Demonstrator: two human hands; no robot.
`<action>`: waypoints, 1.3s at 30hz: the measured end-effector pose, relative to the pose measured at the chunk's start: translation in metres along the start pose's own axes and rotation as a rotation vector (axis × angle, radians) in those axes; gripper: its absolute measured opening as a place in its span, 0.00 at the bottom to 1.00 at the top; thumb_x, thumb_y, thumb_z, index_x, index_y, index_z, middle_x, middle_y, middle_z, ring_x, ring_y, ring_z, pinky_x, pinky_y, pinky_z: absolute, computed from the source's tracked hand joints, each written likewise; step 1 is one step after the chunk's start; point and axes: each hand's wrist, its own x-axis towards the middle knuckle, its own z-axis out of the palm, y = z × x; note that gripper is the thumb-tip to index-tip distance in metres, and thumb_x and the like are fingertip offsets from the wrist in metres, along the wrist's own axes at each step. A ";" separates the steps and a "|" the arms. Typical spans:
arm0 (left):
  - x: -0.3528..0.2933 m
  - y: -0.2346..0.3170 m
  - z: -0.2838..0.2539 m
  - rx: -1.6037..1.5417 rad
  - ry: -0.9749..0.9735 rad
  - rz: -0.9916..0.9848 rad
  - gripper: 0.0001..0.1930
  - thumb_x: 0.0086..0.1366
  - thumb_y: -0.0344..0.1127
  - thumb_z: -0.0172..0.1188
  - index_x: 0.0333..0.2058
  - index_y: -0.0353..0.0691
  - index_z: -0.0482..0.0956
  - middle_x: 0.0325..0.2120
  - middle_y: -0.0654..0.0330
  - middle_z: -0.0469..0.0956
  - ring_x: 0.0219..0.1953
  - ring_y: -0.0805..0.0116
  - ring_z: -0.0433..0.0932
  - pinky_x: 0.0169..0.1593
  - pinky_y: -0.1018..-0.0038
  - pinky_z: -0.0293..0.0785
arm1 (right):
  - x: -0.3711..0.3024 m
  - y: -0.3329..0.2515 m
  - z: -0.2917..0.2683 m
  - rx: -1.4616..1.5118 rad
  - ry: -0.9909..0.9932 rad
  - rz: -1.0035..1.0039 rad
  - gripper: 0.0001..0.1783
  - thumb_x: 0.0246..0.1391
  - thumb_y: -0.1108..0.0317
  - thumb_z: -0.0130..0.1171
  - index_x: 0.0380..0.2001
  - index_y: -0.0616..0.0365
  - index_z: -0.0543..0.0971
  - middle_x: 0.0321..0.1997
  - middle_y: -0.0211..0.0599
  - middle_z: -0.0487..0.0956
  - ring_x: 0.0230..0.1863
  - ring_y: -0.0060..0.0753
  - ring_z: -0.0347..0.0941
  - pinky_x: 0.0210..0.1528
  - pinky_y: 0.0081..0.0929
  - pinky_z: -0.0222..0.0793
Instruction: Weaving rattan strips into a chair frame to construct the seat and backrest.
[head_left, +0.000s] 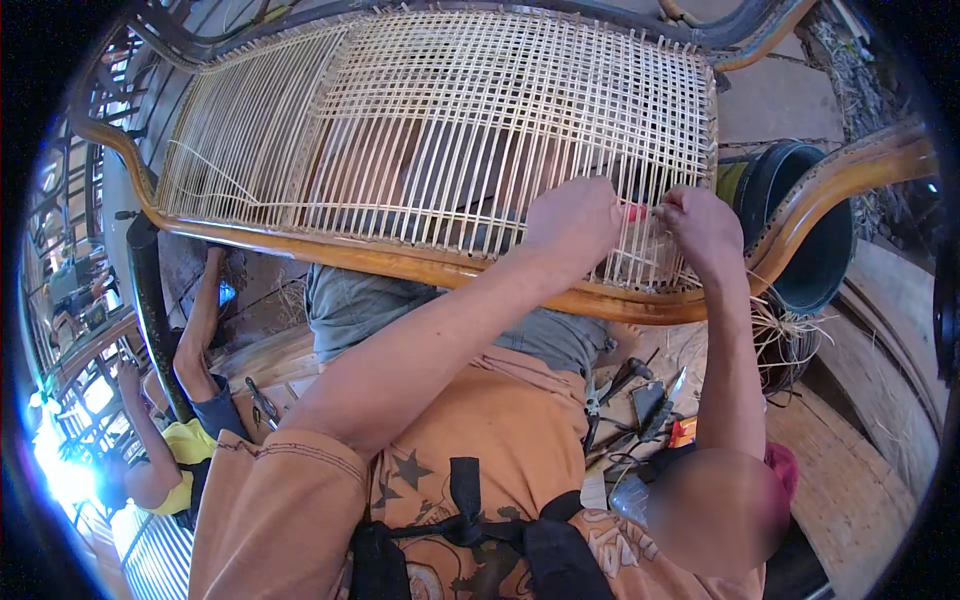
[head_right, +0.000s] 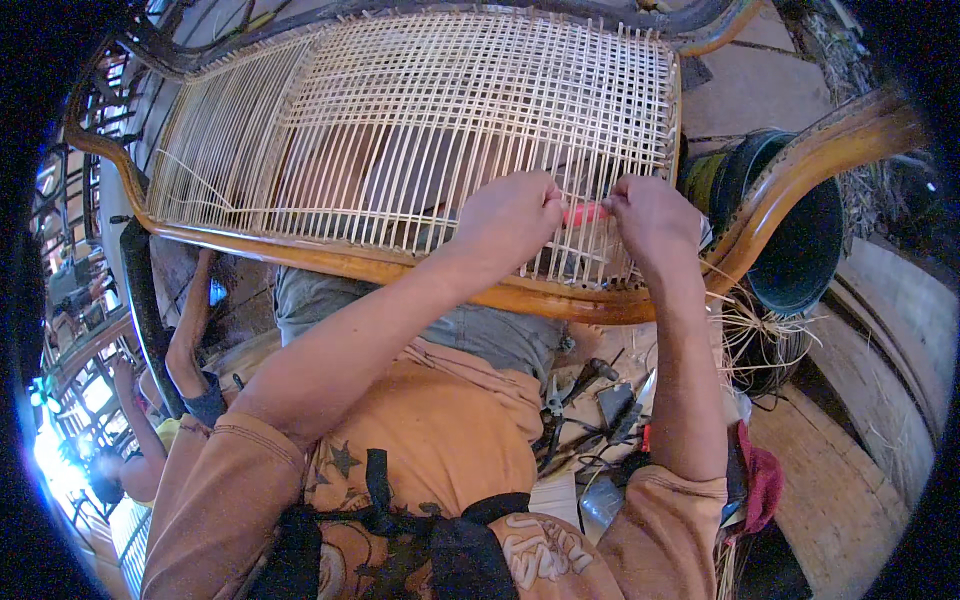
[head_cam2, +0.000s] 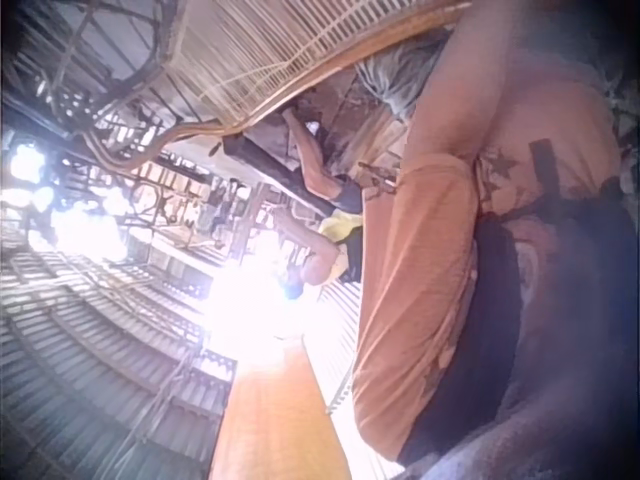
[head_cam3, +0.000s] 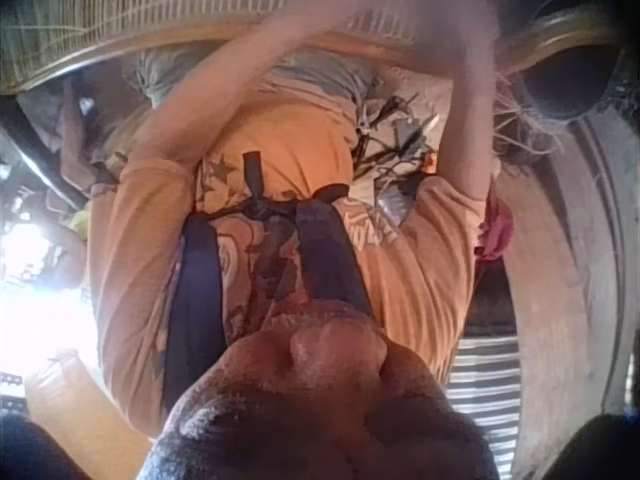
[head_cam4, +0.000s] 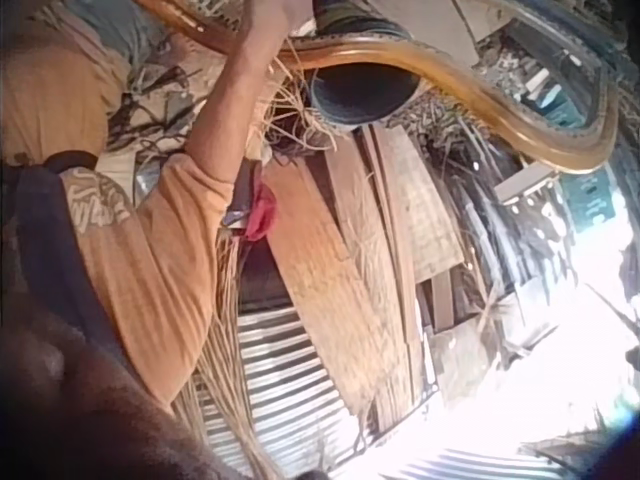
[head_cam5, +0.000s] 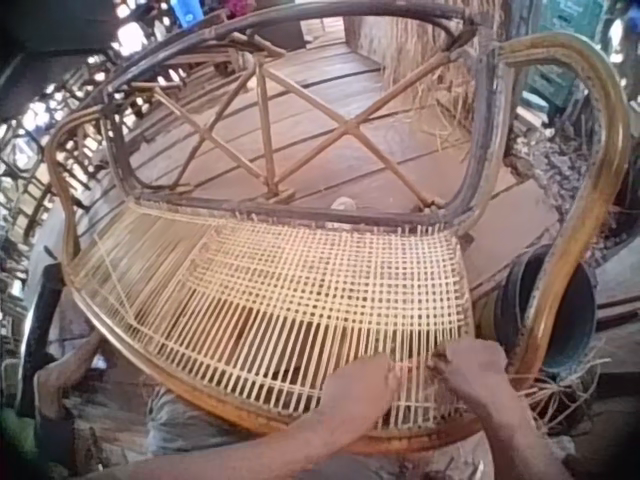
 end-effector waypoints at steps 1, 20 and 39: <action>0.000 -0.004 0.000 0.035 0.078 0.128 0.09 0.59 0.39 0.52 0.34 0.42 0.77 0.32 0.50 0.77 0.36 0.50 0.77 0.39 0.57 0.74 | -0.001 -0.003 0.000 0.019 -0.016 0.052 0.14 0.52 0.57 0.54 0.29 0.57 0.80 0.29 0.46 0.79 0.33 0.50 0.75 0.36 0.41 0.69; -0.014 -0.098 -0.112 0.496 0.015 -0.039 0.07 0.58 0.31 0.53 0.31 0.37 0.79 0.30 0.50 0.77 0.33 0.54 0.79 0.37 0.63 0.77 | -0.046 -0.036 0.004 0.165 0.418 -0.073 0.09 0.49 0.68 0.56 0.34 0.58 0.76 0.32 0.43 0.76 0.38 0.50 0.71 0.41 0.41 0.66; -0.005 -0.014 -0.025 0.042 -0.013 0.078 0.11 0.62 0.38 0.51 0.34 0.40 0.78 0.33 0.50 0.75 0.36 0.51 0.77 0.42 0.60 0.73 | -0.018 -0.024 -0.005 0.289 0.123 0.050 0.14 0.53 0.60 0.53 0.32 0.60 0.78 0.29 0.49 0.78 0.35 0.52 0.75 0.40 0.40 0.69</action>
